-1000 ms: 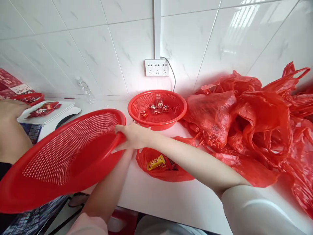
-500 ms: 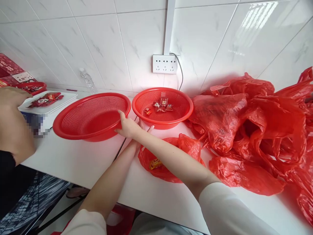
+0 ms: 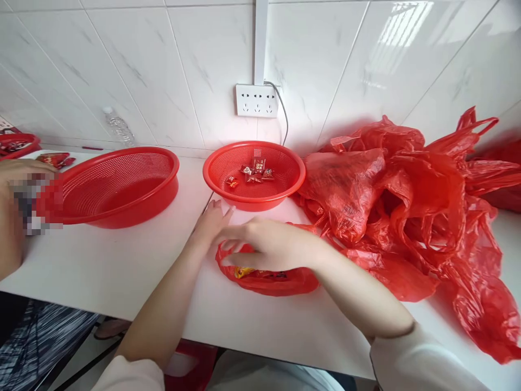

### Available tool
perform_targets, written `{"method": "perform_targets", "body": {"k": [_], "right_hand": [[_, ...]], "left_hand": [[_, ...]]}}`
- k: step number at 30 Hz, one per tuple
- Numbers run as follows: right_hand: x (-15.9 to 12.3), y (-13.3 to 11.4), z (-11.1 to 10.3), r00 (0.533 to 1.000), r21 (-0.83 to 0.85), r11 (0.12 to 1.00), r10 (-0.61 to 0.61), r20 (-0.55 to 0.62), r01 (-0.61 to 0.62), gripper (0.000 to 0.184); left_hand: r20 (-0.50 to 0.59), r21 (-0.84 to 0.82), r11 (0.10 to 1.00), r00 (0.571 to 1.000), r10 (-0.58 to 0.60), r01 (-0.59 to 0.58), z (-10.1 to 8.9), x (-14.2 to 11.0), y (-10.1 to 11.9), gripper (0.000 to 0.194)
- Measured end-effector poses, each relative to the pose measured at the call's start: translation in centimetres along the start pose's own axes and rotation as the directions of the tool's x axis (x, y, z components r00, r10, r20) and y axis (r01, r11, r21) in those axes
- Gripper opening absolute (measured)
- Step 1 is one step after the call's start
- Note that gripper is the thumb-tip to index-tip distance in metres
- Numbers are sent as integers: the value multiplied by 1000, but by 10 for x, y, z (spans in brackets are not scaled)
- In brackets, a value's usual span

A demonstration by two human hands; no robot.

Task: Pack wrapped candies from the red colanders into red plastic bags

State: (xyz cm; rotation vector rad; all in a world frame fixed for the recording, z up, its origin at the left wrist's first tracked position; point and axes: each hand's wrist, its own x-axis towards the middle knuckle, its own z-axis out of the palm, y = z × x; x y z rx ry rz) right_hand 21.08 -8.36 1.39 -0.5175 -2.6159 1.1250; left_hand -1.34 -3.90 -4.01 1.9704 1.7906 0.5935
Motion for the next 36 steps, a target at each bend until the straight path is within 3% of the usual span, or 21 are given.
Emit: {"method": "perform_targets", "body": {"k": [2,4,5,7,9,11,13,15,16,17,19,21,24,26,31,32,34,36], "right_hand": [[-37,5,-12,980,-117,984,118,-157,-137,25],[-64,17,-18,926,-207,928,245,-286,-310,19],[-72,24,-19,895,-243,889,301,-329,-389,19],[-77,37,-13,836,-319,793,391,-385,-518,28],[-73,49,-3,801,-420,686,460,-382,-594,40],[-65,58,7,803,-531,608,508,-311,-590,46],[-59,65,11,830,-614,596,524,-191,-518,37],[-61,68,7,852,-632,615,504,-144,-471,19],[-64,67,2,856,-606,632,487,-174,-483,13],[-70,64,-5,852,-548,660,466,-238,-514,13],[-83,54,-21,815,-328,769,402,-418,-548,16],[-96,40,-38,726,-68,885,332,-602,-461,17],[-106,24,-58,546,145,974,219,-809,-175,17],[-105,20,-66,440,161,986,159,-884,-33,20],[-89,30,-67,174,47,987,21,-984,151,27],[-86,32,-66,149,37,977,5,-989,209,26],[-82,33,-61,168,54,954,4,-986,296,24],[-78,30,-56,283,94,948,3,-959,305,21]], "left_hand": [[-130,90,989,986,-106,118,35,0,11,60],[-168,203,966,978,-125,159,38,-1,9,54],[-122,237,959,984,-132,158,32,-3,5,53],[74,256,956,983,-170,146,16,-9,-1,53],[301,274,952,929,-217,134,7,-16,-2,50],[465,307,949,857,-221,78,6,-21,1,39],[519,291,957,837,-171,16,7,-23,7,36],[415,176,984,907,-73,-1,8,-25,14,37],[300,79,997,954,-22,-2,7,-25,18,35],[162,-35,999,987,11,-5,5,-26,21,31],[-86,-296,954,996,17,-42,0,-27,28,26],[-200,-537,838,980,-18,-94,-7,-26,38,23],[-277,-742,641,961,-25,-197,-20,-21,59,16],[-319,-792,550,948,-2,-266,-29,-17,78,16],[-445,-791,412,887,122,-453,-41,-12,114,15],[-464,-784,388,873,150,-483,-40,-11,117,20],[-442,-789,365,870,220,-494,-36,-9,119,30],[-296,-808,419,900,321,-415,-26,-7,119,39]]}}
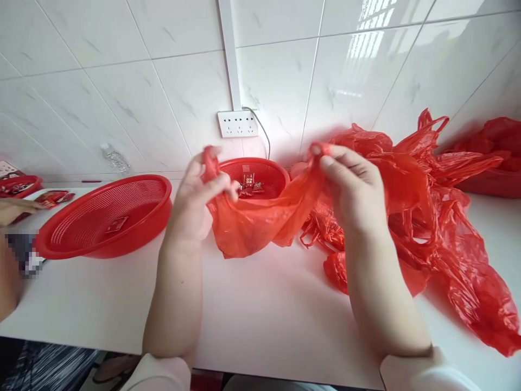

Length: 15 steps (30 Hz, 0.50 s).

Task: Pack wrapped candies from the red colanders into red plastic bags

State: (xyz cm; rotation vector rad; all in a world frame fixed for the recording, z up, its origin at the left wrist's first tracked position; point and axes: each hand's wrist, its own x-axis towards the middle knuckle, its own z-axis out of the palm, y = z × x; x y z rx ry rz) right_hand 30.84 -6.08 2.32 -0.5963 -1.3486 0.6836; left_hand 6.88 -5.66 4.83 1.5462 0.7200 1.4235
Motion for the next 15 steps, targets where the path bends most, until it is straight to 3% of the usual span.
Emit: {"method": "perform_targets", "body": {"k": [2,4,6,7,11,13,15], "right_hand": [[-4,-4,8,978,-38,999,-2,206,10,18],[-7,-7,17,891,-76,992,-55,450,100,16],[-8,-7,24,795,-110,975,-89,599,192,16],[-8,-6,25,784,-137,968,-82,616,208,18],[-4,4,21,897,-262,963,61,438,62,30],[-2,10,16,889,-309,951,134,437,8,26],[-1,13,13,849,-350,937,182,497,4,20]], "left_hand": [[202,110,987,969,-139,118,8,-2,-10,47],[334,226,967,923,-193,120,19,-5,-21,45],[372,265,960,909,-187,89,28,-7,-29,26],[366,254,961,910,-197,106,31,-7,-32,15],[346,194,936,872,-347,295,30,-5,-36,27],[377,188,933,855,-356,306,28,-4,-35,35],[409,186,943,851,-331,277,27,-3,-35,42]]}}
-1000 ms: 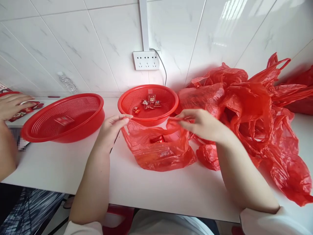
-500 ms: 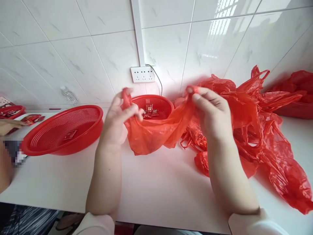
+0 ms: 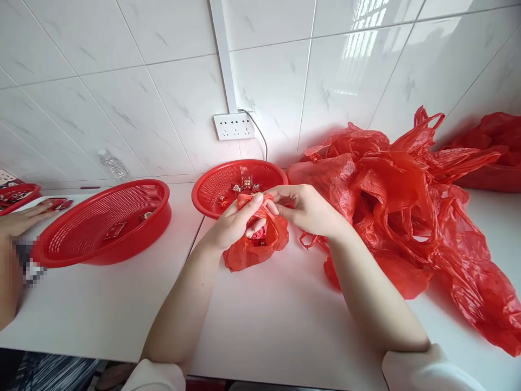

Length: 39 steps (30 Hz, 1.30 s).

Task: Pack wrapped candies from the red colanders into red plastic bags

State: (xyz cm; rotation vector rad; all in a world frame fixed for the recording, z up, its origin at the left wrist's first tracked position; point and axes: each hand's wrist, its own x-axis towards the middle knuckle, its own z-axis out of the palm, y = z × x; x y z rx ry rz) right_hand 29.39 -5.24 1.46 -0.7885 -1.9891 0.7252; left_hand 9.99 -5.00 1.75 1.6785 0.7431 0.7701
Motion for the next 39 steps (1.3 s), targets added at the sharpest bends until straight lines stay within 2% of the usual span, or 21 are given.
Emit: {"method": "perform_targets", "body": {"k": [3,7,10,12,14,16,18,20,21,23,25,26,28,29,30,31,33,37,39], "right_hand": [[0,0,-1,999,-54,999,0,39,2,19],[-2,-4,0,999,-76,996,-37,3,37,16],[-2,-1,-1,990,-114,993,-42,-135,26,17],[-2,2,-4,966,-134,990,-82,-246,50,16],[-3,4,-8,937,-151,978,-181,-298,140,13],[-3,2,-12,931,-155,953,-290,-221,260,10],[-4,-2,-14,938,-105,934,-347,-26,342,10],[-4,-5,-12,928,15,942,-334,163,336,8],[-4,-5,-9,930,97,950,-311,199,297,7],[-1,-2,-1,965,276,945,-223,140,178,6],[3,6,9,995,396,915,-98,14,84,13],[5,11,13,999,413,910,-43,-19,47,17],[8,20,20,1000,386,922,18,10,-20,25],[9,23,22,999,366,929,31,43,-44,32],[10,26,23,997,349,935,41,72,-64,38],[10,27,24,995,337,939,49,88,-76,40],[10,27,22,997,304,950,56,57,-71,36],[8,19,15,993,58,998,37,-108,-31,26],[6,15,12,984,-96,994,42,-173,-59,24]], "left_hand": [[-7,28,999,1000,21,-21,1,-1,1,44],[30,33,999,999,38,-39,-1,-4,4,40],[45,9,999,998,33,-33,-6,-5,4,39],[-9,-25,1000,1000,12,-12,-11,-4,1,39],[-92,-81,997,996,-13,5,-16,0,-4,39],[-147,-134,991,989,-34,15,-22,4,-8,35],[-152,-107,994,988,-5,-11,-25,4,-9,26],[-66,44,997,996,62,-59,-25,0,-5,16],[-9,159,984,996,87,-85,-23,-4,-1,14],[45,433,891,991,126,-133,-17,-12,5,15],[-14,706,685,963,270,-181,-11,-17,7,19],[-44,810,553,920,390,-196,-9,-18,5,21],[-40,924,323,787,616,-206,-7,-15,-1,25],[-22,946,249,724,689,-207,-7,-13,-4,26],[-8,957,203,679,734,-208,-8,-10,-8,26],[2,961,179,654,757,-210,-9,-8,-10,25],[7,961,172,640,769,-217,-11,-5,-13,23],[-4,956,197,659,753,-219,-18,-6,-12,23],[-18,950,222,672,740,-218,-23,-8,-10,22]]}}
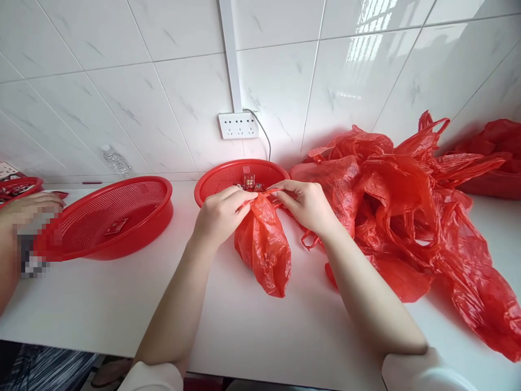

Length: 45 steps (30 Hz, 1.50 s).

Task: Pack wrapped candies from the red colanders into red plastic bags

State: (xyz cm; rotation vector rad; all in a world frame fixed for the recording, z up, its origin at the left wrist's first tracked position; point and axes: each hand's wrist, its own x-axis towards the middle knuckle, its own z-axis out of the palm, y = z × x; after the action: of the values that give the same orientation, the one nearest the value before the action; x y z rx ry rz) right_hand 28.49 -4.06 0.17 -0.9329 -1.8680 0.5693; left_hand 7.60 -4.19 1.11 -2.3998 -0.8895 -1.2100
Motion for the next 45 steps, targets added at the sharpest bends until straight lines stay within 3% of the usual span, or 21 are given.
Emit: {"method": "perform_targets", "body": {"k": [4,7,9,13,18,20,23,25,28,30,32,34,35,36,40,41,43,45], "right_hand": [[-5,-1,-9,997,-167,984,48,-56,-57,24],[-13,3,-20,996,-251,964,80,-48,-90,29],[-20,8,-30,997,-306,949,76,-27,-80,31],[-38,22,-51,999,-408,912,46,-12,-47,25],[-67,46,-69,988,-521,848,147,48,-101,25],[-74,52,-72,974,-587,796,220,53,-148,26],[-75,50,-73,926,-703,677,372,69,-220,27],[-70,40,-65,918,-717,679,369,148,-158,32],[-62,24,-32,964,-610,792,142,223,24,39],[-59,18,0,975,-535,843,72,209,52,43],[-58,17,28,953,-541,841,152,262,14,53],[-57,19,43,910,-570,822,240,340,-4,38],[-58,20,45,899,-568,823,250,361,-1,26],[-58,19,42,900,-549,836,235,367,5,19],[-72,1,-2,964,-336,941,113,239,-27,20],[-79,-6,-20,976,-281,958,111,188,-55,20],[-101,-18,-63,985,-242,961,157,74,-134,20],[-132,-21,-116,953,-354,886,260,-153,-298,21]], "left_hand": [[54,-135,968,977,-207,213,-13,-1,-4,10],[126,-194,878,899,-419,437,-25,-6,-4,12],[185,-193,828,848,-496,527,-30,-13,-5,14],[334,-272,755,794,-507,596,-35,-35,-15,13],[469,-374,618,716,-518,692,-41,-69,-38,17],[541,-353,556,649,-535,752,-41,-78,-45,21],[742,-239,464,469,-479,853,-38,-82,-48,27],[834,-189,412,367,-412,891,-35,-80,-47,40],[894,-226,341,333,-299,913,-28,-80,-45,50],[911,-249,269,319,-260,930,-22,-87,-46,59],[921,-205,215,262,-289,955,-15,-99,-47,64],[912,-127,222,201,-357,967,-8,-111,-51,63],[896,-99,249,196,-400,963,-5,-116,-52,62],[868,-89,296,220,-446,951,-2,-121,-54,59],[694,-7,580,421,-583,815,5,-127,-60,43],[682,33,629,442,-583,777,6,-127,-61,40],[694,78,668,441,-570,740,6,-127,-62,37],[705,82,678,439,-557,730,6,-127,-62,34]]}}
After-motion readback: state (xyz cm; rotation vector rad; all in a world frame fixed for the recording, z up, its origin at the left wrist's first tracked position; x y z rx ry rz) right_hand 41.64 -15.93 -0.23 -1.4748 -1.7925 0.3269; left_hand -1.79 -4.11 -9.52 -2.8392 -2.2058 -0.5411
